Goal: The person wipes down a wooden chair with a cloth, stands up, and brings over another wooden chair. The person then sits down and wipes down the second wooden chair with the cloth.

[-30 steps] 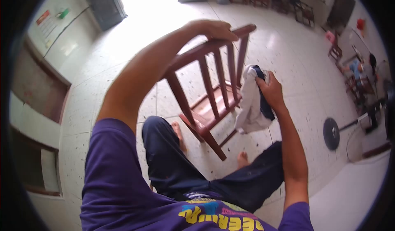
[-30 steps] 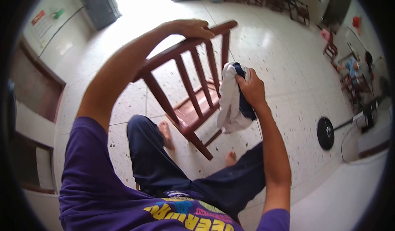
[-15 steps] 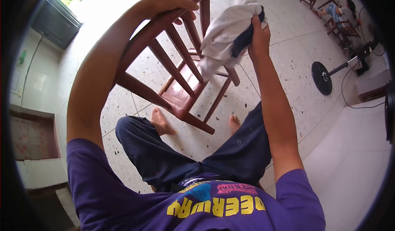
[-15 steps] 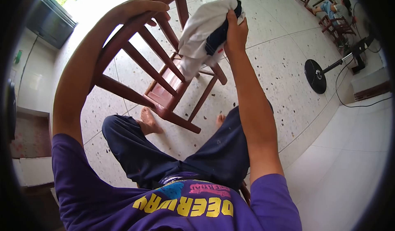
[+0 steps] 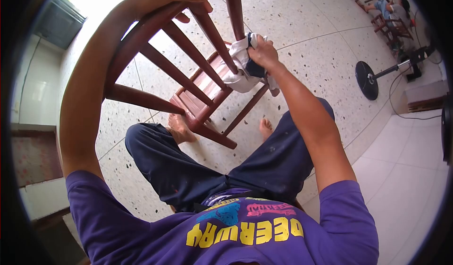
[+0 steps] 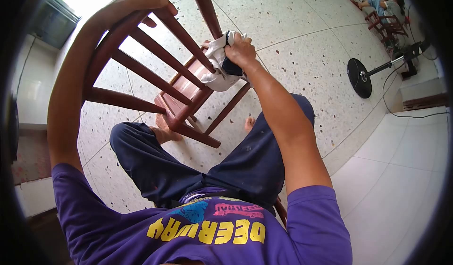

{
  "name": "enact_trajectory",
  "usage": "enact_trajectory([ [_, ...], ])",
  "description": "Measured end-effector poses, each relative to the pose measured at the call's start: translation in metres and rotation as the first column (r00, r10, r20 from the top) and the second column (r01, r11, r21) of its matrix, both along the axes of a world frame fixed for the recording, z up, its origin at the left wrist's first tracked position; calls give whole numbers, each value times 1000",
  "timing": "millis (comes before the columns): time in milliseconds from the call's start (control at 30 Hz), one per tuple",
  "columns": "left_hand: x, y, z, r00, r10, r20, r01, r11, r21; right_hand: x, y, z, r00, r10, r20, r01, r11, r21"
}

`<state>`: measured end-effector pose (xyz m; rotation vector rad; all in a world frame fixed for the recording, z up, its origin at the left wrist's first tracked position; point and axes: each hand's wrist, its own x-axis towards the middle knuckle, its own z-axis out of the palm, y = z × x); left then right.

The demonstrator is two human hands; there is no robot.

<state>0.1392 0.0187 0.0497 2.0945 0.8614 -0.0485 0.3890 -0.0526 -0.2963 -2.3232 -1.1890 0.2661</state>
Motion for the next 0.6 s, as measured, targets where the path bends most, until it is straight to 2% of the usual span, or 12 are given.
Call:
enact_trajectory([
  [67, -6, -13, 6, 1000, 11, -2, -11, 999, -42, -11, -7, 1, 998, -6, 64, 6, 1000, -3],
  [133, -6, -8, 1, 999, 24, 30, -24, 1000, -7, -11, -13, 12, 996, 40, 78, -39, 999, -9],
  [167, -5, -5, -2, 999, 31, 41, -31, 1000, 2, -14, -16, 17, 996, 45, 81, -44, 999, -15],
  [200, 2, -3, -6, 994, 110, 19, -110, 994, 27, -17, -17, 18, 997, 41, 61, -39, 999, -33],
  [267, -6, -4, -5, 995, 89, 39, -89, 996, 19, -30, -22, 18, 998, 48, 33, -46, 997, -67],
  [333, -14, -17, -1, 995, 54, 86, -55, 999, 5, -39, -22, 13, 1000, 2, 21, -3, 999, 36],
  [433, -6, 3, -13, 991, 129, 47, -132, 989, 71, -53, -25, 5, 1000, 1, 30, -5, 990, 139],
  [500, -12, 1, -11, 988, 155, 6, -154, 982, 110, -62, -27, 0, 999, -8, -41, 11, 997, 77],
  [533, -20, -8, -4, 994, 74, 82, -78, 995, 58, -67, -28, -2, 995, 4, -99, 1, 999, 50],
  [600, -7, 27, -33, 985, 132, 116, -142, 986, 92, -75, -34, -1, 976, 66, -206, -69, 998, -7],
])
